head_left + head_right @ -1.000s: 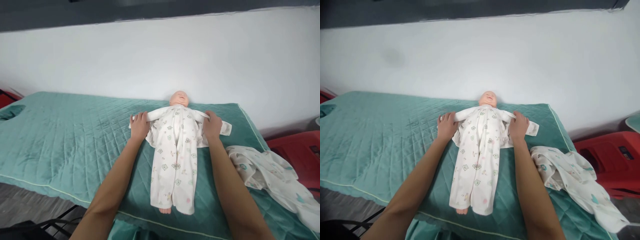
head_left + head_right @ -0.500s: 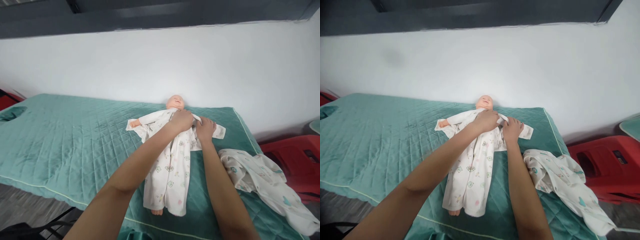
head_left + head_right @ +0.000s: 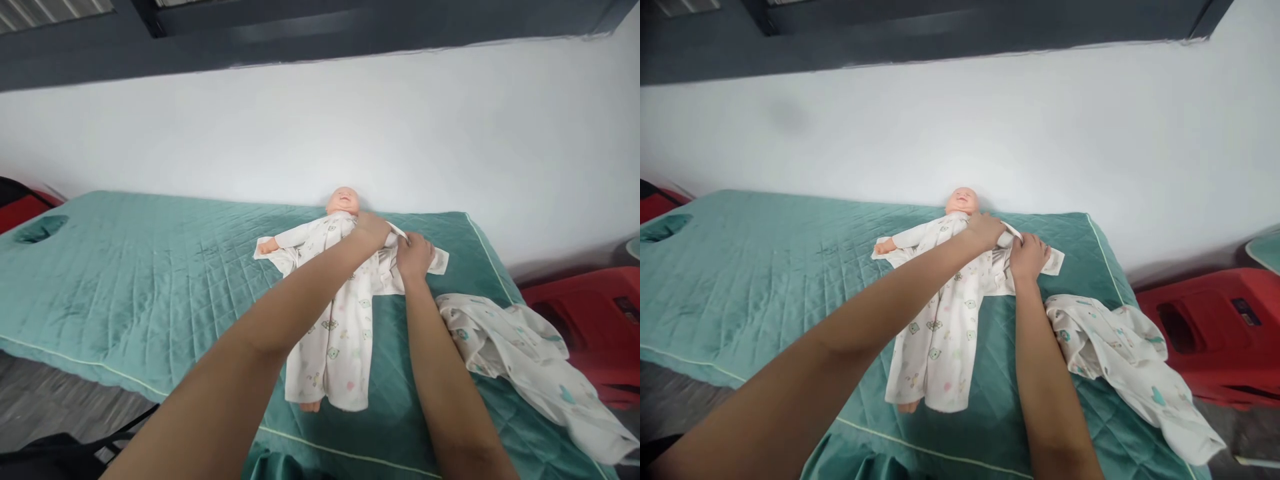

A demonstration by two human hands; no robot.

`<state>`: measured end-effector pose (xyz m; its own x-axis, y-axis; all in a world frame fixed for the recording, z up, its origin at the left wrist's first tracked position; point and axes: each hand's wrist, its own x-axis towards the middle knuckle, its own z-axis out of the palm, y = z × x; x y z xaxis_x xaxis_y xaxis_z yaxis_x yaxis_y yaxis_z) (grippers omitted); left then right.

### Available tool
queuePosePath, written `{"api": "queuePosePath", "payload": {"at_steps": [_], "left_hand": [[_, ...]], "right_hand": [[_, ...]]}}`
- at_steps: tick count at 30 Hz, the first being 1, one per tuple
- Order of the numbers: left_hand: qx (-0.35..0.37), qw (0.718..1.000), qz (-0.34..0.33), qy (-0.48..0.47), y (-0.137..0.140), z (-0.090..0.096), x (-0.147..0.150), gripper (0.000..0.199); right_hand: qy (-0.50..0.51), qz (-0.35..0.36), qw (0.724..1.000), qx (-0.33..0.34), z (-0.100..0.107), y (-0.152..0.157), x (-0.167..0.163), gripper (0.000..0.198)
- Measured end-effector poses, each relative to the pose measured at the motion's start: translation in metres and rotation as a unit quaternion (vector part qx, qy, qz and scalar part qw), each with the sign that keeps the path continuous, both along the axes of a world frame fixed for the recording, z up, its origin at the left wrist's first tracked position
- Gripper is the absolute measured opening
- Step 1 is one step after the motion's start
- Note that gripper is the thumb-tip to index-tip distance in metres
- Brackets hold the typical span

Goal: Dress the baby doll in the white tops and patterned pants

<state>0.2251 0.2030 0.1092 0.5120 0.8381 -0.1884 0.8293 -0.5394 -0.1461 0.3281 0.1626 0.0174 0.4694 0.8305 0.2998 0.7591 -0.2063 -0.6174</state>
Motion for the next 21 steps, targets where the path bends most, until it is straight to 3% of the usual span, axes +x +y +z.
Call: {"api": "queuePosePath", "payload": {"at_steps": [7,12,21], "left_hand": [[-0.011,0.999,-0.034,-0.006,0.004,-0.018,0.018,0.035],[0.028,0.998,-0.057,-0.019,0.008,-0.028,0.016,0.041],[0.072,0.996,-0.056,-0.002,0.003,-0.01,0.004,0.04]], "right_hand": [[-0.015,0.001,1.0,-0.008,-0.003,0.001,-0.003,0.034],[-0.013,0.001,1.0,0.004,-0.002,0.002,-0.001,0.035],[0.05,-0.013,0.998,0.024,-0.002,0.004,0.008,0.037]]}}
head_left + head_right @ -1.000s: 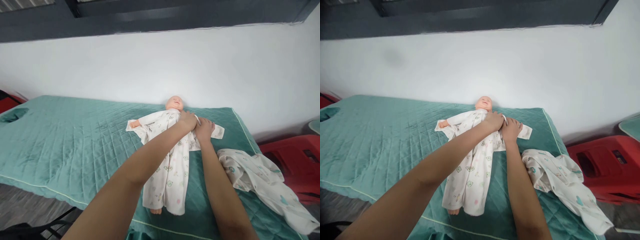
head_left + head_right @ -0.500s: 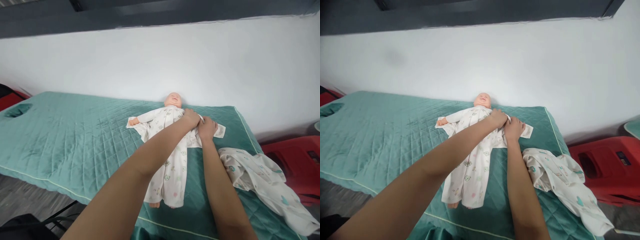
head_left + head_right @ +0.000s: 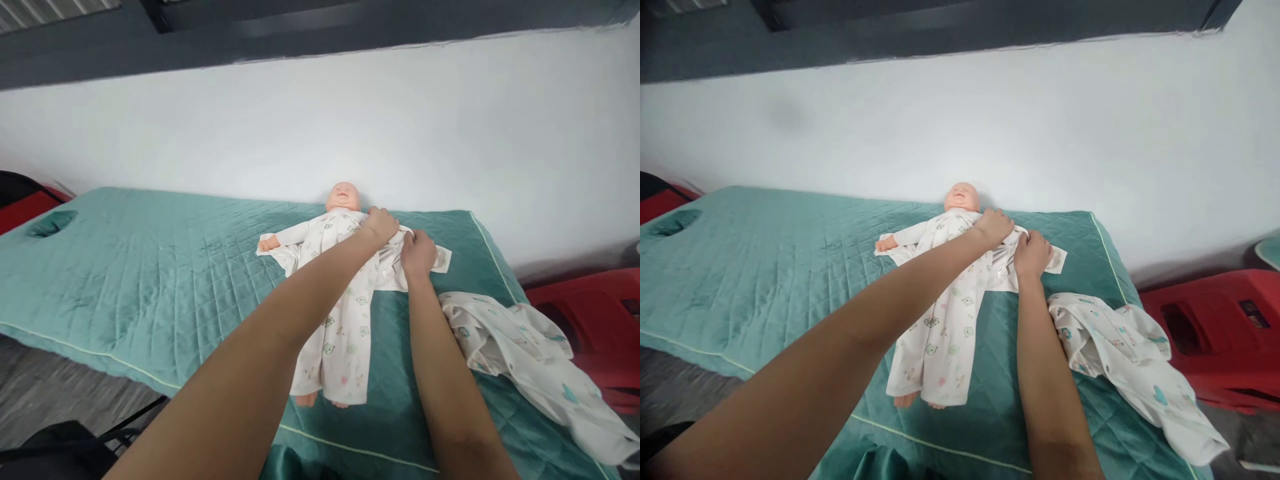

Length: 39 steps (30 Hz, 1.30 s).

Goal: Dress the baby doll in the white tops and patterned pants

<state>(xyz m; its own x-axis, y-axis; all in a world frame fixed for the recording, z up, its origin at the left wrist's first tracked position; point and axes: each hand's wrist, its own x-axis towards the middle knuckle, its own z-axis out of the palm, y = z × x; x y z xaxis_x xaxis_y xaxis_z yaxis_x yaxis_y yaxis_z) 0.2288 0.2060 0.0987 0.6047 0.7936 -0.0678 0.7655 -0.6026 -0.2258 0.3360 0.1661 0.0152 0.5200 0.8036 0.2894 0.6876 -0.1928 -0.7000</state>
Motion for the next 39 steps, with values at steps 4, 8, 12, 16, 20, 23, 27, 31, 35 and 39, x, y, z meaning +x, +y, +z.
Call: {"api": "queuePosePath", "payload": {"at_steps": [4,8,12,16,20,23,27,31,35,39], "left_hand": [[0.002,1.0,0.013,0.009,0.002,0.014,-0.013,0.042],[0.015,1.0,0.017,0.013,0.004,0.023,-0.029,0.045],[0.027,0.999,0.021,0.018,0.006,0.028,-0.042,0.046],[0.037,0.999,0.027,0.022,0.005,0.029,-0.048,0.045],[0.034,0.999,0.023,0.02,-0.001,0.025,-0.051,0.042],[0.032,0.999,0.011,0.009,-0.004,0.018,-0.051,0.042],[0.016,1.0,0.001,0.004,-0.005,0.005,-0.045,0.041],[-0.011,1.0,0.026,-0.009,-0.009,-0.003,-0.036,0.044],[-0.013,0.997,0.029,-0.07,-0.03,0.006,-0.046,0.04],[0.016,0.967,0.037,-0.253,-0.061,0.015,-0.099,0.035]], "right_hand": [[0.049,-0.005,0.999,0.01,-0.003,0.0,0.005,0.036],[0.081,-0.011,0.997,0.016,-0.004,0.0,0.007,0.034],[0.108,-0.014,0.993,0.036,-0.006,0.0,0.01,0.032],[0.145,-0.01,0.987,0.066,-0.01,0.003,0.014,0.029],[0.214,0.002,0.971,0.106,-0.013,0.01,0.02,0.021],[0.269,0.003,0.953,0.14,-0.014,0.014,0.023,0.02],[0.299,-0.013,0.936,0.184,-0.013,0.016,0.022,0.021],[0.258,-0.001,0.942,0.213,-0.008,0.011,0.016,0.023],[0.073,0.064,0.974,0.203,-0.002,0.0,-0.001,0.03],[-0.012,0.138,0.978,0.156,0.001,-0.01,-0.027,0.035]]}}
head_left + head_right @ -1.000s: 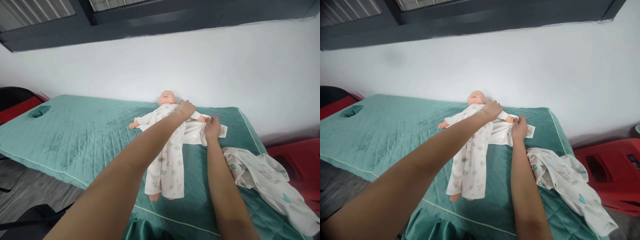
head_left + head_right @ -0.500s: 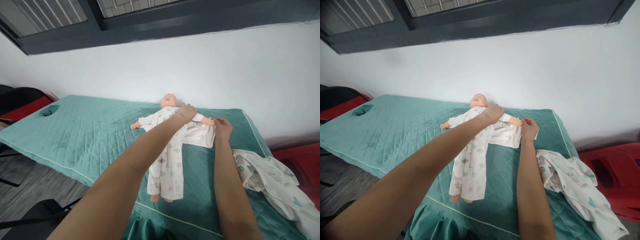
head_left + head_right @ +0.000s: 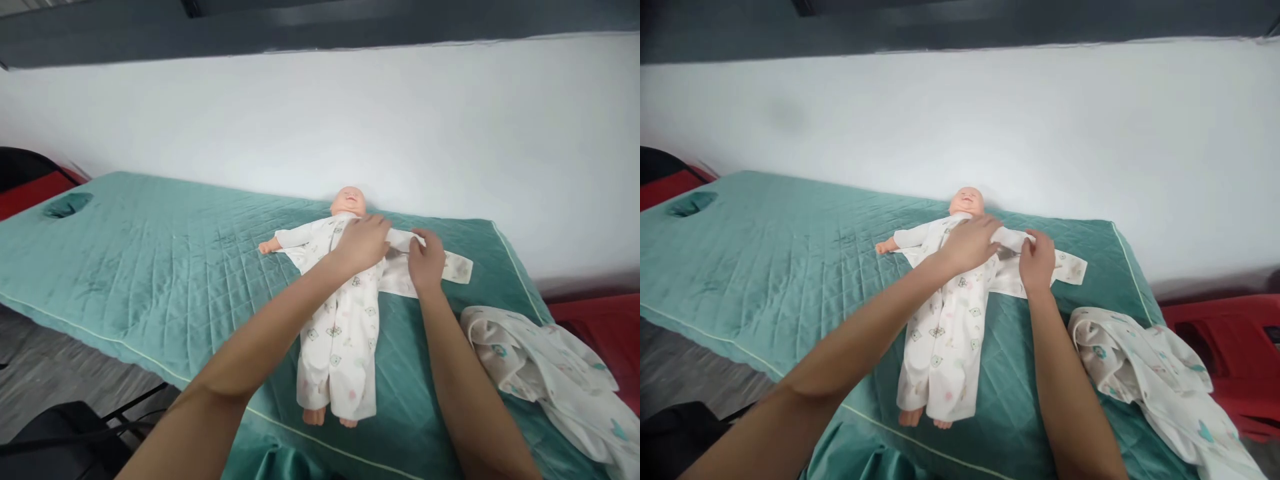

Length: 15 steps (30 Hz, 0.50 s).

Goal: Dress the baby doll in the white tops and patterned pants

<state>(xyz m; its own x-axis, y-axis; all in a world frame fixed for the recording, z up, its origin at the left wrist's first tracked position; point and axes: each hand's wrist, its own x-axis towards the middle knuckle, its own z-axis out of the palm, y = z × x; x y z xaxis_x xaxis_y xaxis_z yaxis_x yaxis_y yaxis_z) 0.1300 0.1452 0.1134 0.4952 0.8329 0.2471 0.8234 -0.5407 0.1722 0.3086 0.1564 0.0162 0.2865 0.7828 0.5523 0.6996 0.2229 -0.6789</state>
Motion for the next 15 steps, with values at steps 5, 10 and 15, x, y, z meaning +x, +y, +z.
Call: {"api": "queuePosePath", "payload": {"at_steps": [5,10,15], "left_hand": [[-0.025,0.949,0.091,-0.301,-0.013,-0.034,-0.08,0.035],[-0.102,0.902,0.094,-0.409,-0.001,-0.067,-0.108,0.045],[-0.147,0.909,0.089,-0.38,0.002,-0.063,-0.108,0.056]], "right_hand": [[-0.027,0.08,0.995,-0.046,0.002,-0.007,-0.022,0.038],[-0.006,0.106,0.992,-0.063,0.01,-0.012,-0.034,0.043],[0.113,0.212,0.967,-0.089,0.026,-0.017,-0.063,0.046]]}}
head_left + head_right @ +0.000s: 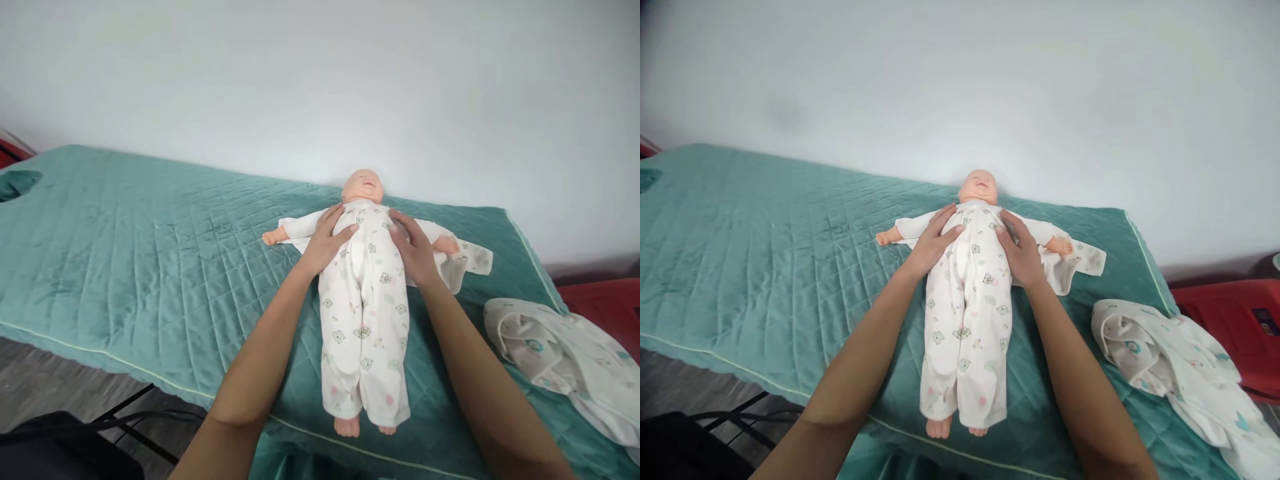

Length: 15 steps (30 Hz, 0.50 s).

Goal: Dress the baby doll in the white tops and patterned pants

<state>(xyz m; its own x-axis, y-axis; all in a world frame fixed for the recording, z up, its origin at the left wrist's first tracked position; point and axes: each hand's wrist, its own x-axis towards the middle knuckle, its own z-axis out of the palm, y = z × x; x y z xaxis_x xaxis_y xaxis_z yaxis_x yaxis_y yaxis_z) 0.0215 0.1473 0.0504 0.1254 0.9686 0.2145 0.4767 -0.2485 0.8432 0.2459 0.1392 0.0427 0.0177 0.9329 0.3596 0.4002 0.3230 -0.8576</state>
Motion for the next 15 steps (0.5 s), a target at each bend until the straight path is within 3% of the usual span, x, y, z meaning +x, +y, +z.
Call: {"api": "queuePosePath", "payload": {"at_steps": [7,15], "left_hand": [[-0.049,0.997,-0.036,-0.038,0.005,-0.001,-0.003,0.073],[-0.02,0.995,-0.033,-0.086,0.005,-0.006,0.0,0.055]], "right_hand": [[0.012,0.114,0.993,-0.039,0.012,0.004,-0.01,0.065],[-0.059,0.169,0.98,-0.081,0.025,0.019,-0.015,0.084]]}}
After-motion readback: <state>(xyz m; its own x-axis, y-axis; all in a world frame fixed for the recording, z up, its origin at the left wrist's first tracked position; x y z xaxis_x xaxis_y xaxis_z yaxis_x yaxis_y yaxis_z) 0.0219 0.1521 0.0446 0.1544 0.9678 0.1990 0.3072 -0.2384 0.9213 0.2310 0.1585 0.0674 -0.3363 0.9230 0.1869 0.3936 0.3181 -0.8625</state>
